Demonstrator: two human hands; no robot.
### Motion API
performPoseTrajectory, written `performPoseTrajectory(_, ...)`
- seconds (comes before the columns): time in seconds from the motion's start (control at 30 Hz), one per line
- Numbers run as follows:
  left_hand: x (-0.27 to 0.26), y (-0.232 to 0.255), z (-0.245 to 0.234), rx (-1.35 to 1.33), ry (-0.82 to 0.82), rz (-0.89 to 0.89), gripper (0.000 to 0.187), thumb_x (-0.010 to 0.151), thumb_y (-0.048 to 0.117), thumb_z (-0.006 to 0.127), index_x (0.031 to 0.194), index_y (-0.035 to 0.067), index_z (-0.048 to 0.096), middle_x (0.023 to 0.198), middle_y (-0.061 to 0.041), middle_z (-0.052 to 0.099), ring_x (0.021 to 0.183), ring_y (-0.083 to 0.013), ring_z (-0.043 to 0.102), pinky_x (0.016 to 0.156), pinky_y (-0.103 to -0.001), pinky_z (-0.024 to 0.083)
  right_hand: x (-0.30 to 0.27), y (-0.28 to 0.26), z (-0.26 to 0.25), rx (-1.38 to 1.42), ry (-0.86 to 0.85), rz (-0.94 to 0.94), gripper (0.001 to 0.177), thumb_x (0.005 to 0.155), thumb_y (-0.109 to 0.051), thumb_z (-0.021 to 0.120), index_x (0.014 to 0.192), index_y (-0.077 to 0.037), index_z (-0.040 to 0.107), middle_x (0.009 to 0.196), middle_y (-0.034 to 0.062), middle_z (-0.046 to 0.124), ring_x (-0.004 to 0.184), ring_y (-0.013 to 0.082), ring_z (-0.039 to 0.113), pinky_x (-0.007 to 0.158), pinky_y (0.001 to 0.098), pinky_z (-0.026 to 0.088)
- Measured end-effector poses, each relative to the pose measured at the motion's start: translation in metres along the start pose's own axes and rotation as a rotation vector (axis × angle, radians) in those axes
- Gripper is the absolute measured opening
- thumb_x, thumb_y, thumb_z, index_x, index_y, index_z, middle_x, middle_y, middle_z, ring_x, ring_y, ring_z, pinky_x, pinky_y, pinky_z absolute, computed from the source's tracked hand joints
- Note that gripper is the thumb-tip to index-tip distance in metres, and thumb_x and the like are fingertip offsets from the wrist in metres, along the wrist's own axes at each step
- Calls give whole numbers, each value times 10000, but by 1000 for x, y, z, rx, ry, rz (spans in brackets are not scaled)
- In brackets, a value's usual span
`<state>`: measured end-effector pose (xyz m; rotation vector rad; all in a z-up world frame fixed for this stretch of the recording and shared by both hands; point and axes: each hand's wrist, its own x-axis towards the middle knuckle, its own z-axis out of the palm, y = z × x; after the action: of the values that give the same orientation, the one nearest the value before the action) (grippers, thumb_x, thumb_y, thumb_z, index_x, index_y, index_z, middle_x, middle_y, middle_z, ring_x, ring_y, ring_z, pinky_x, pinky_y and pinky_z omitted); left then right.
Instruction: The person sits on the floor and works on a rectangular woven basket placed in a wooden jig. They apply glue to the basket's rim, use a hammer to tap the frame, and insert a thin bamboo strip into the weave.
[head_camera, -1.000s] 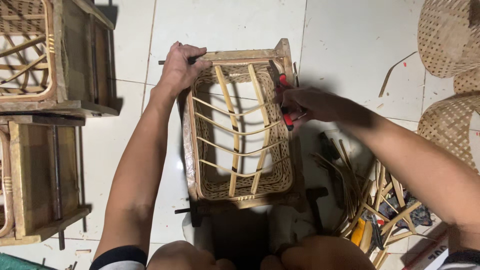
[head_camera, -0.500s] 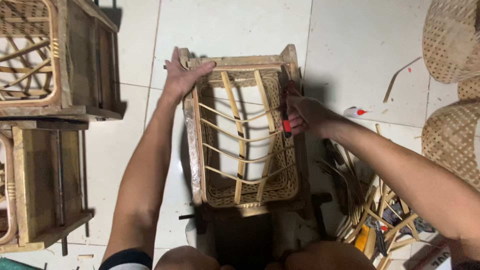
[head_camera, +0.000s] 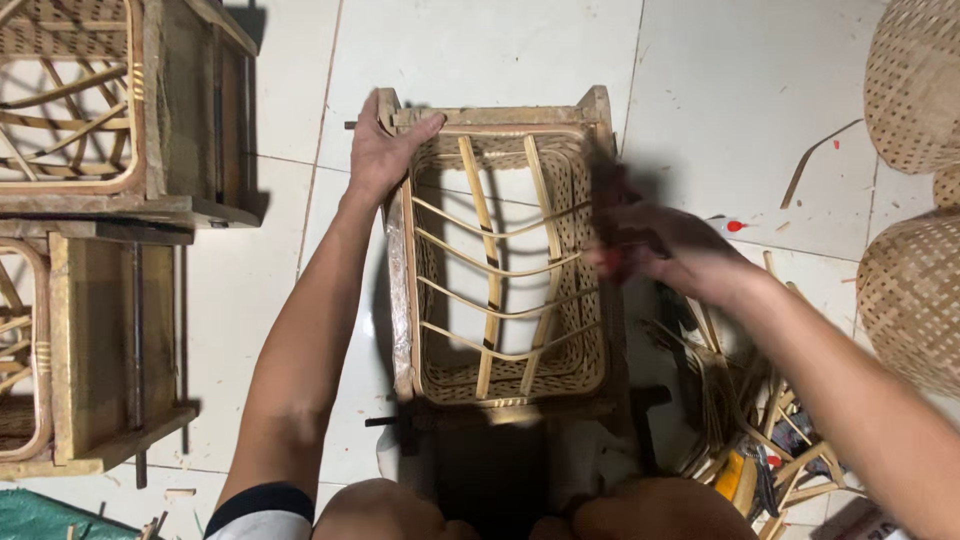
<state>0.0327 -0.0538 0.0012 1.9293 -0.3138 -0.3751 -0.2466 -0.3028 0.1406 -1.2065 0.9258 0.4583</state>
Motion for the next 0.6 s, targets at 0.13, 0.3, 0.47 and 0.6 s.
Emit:
performPoseTrajectory(0.13,-21,-4,5,395,211,666,241,1034,194,801,1233,104,699,1306,-152,713,1323,-279,609,1213,-480,406,11,44,-56,-394,455,-223,361,1031,-311,433,1288,-81,539,887,84,759,728,167,731,664,302,597)
performPoseTrajectory(0.3,-36,1,20,663,-10,812,419,941,-83,623,1327,49,718,1342,-151,691,1277,-317,598,1209,-509,374,105,125,-111,-1008,657,-138,504,1068,-430,475,1331,-51,675,884,242,715,806,363,686,769,517,553)
performPoseTrajectory(0.47,-33,13,15,713,-105,781,482,898,-126,578,1325,55,708,1360,-149,677,1292,-320,604,1212,-524,364,160,169,-101,-1195,718,-176,641,1035,-564,534,1151,55,658,964,286,639,823,383,710,698,506,623)
performPoseTrajectory(0.6,-31,28,18,638,-186,762,316,1021,44,647,1335,37,681,1374,-166,647,1334,-321,575,1227,-542,326,123,128,-89,-1104,794,-397,522,980,-532,621,1086,-25,692,1000,214,669,874,336,677,743,514,573)
